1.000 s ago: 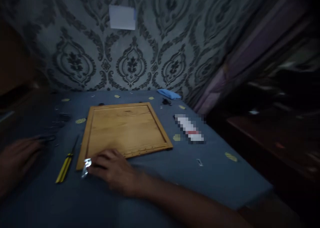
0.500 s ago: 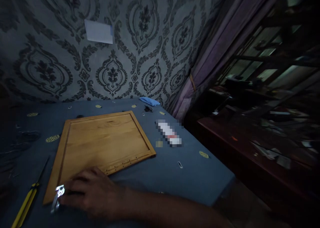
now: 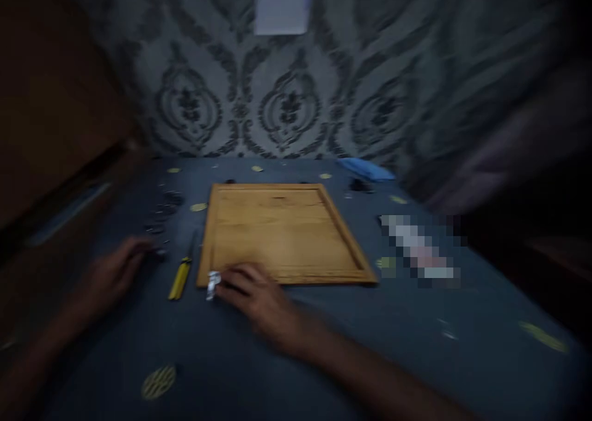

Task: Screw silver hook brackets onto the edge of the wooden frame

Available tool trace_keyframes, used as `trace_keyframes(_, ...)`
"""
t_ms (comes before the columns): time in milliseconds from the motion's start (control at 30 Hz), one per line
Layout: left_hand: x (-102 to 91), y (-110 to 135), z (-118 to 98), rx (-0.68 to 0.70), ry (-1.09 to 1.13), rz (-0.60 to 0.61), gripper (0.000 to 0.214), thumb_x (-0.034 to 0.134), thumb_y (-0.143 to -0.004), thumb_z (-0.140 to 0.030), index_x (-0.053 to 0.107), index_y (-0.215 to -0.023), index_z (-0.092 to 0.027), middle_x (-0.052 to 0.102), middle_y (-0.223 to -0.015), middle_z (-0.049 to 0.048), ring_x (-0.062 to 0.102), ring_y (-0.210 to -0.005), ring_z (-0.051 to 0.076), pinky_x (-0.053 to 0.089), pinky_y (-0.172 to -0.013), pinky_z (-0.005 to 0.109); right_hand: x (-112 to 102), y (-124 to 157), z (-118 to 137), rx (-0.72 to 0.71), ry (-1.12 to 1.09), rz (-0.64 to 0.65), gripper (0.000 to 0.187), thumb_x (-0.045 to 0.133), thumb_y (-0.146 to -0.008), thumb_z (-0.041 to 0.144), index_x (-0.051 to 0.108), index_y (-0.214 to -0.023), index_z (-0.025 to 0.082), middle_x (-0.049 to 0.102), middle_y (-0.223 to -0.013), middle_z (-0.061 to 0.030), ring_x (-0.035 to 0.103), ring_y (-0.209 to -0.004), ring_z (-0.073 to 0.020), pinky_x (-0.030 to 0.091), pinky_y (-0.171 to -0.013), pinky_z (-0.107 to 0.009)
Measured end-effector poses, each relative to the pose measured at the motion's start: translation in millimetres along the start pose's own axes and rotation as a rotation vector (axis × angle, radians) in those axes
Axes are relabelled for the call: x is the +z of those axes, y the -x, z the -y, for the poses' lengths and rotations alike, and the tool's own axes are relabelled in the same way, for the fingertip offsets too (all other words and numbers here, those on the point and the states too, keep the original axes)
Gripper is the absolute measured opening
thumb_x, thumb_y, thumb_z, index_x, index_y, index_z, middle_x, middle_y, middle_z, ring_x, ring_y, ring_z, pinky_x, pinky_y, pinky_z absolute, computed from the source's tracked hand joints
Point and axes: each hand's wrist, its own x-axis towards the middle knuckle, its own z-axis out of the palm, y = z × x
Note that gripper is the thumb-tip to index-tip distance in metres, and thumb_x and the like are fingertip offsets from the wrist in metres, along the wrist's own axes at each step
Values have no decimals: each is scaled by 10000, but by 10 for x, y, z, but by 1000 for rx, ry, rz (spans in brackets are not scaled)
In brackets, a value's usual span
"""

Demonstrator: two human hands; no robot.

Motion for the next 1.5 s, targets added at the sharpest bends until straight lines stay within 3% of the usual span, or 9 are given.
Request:
trace_keyframes(133,-53,-12,131,-97,-69,73,304,381,-1030,-330,659,-1072,-214,773,-979,51,736,-855,206,585,-756,310,135,43,-97,-52,-41,-141,439,436,-979,25,633,-1337,184,707,-1308,-113,590,-1209,-265,539,-975,-470)
trace_keyframes(267,-92,-10,175,-131,-78,96,306,393,-1019,-252,666,-1145,-196,756,-1016,63,713,-800,181,577,-768,302,202,49,-162,-96,-6,-200,406,438,-1000,53,656,-1311,196,716,-1303,-111,621,-1181,-262,564,-935,-450)
trace_keyframes(433,-107,-6,109,-74,-22,105,250,458,-1002,-244,683,-1103,-202,731,-1075,79,694,-989,221,561,-889,343,178,45,-144,-93,4,-199,389,457,-1006,78,678,-1301,201,727,-1284,-115,631,-1170,-259,578,-916,-440)
trace_keyframes(633,-70,-10,107,-36,-20,96,226,493,-1012,-269,685,-1101,-189,717,-1058,78,687,-980,215,553,-892,338,131,28,-113,-79,-17,-172,373,436,-1028,88,676,-1295,189,725,-1292,-113,638,-1172,-258,584,-928,-455)
trace_keyframes(900,-50,-21,-33,40,-106,-41,224,501,-1016,-202,651,-1180,-179,684,-1099,92,655,-1032,222,532,-915,358,87,5,-76,-53,-54,-156,394,439,-1013,71,672,-1309,187,724,-1280,-119,618,-1195,-270,579,-937,-480)
trace_keyframes(1000,-26,-25,-201,180,-115,29,293,448,-1017,-122,689,-1160,-208,693,-1118,83,648,-1041,204,533,-916,339,91,3,-69,-63,-42,-166,384,439,-1005,54,668,-1294,160,727,-1257,-131,613,-1186,-270,571,-943,-469)
trace_keyframes(1100,9,-20,-336,341,-223,205,434,430,-957,-4,698,-1206,-237,669,-1240,97,623,-1125,229,548,-915,358,99,2,-61,-52,-32,-173,386,438,-994,38,667,-1282,154,723,-1252,-136,602,-1188,-274,564,-946,-472)
trace_keyframes(1233,45,-5,-392,395,-372,353,578,457,-848,91,670,-1264,-249,619,-1352,102,582,-1236,263,562,-955,398,86,-8,-45,-55,-15,-200,405,426,-971,10,677,-1257,146,731,-1232,-140,612,-1167,-266,565,-934,-460)
trace_keyframes(1500,51,59,-295,430,-469,337,388,483,-984,-63,665,-1262,-263,638,-1369,96,646,-1208,262,590,-900,363,69,-17,-30,-27,5,-180,392,440,-985,35,690,-1255,168,742,-1225,-127,617,-1149,-262,564,-922,-458)
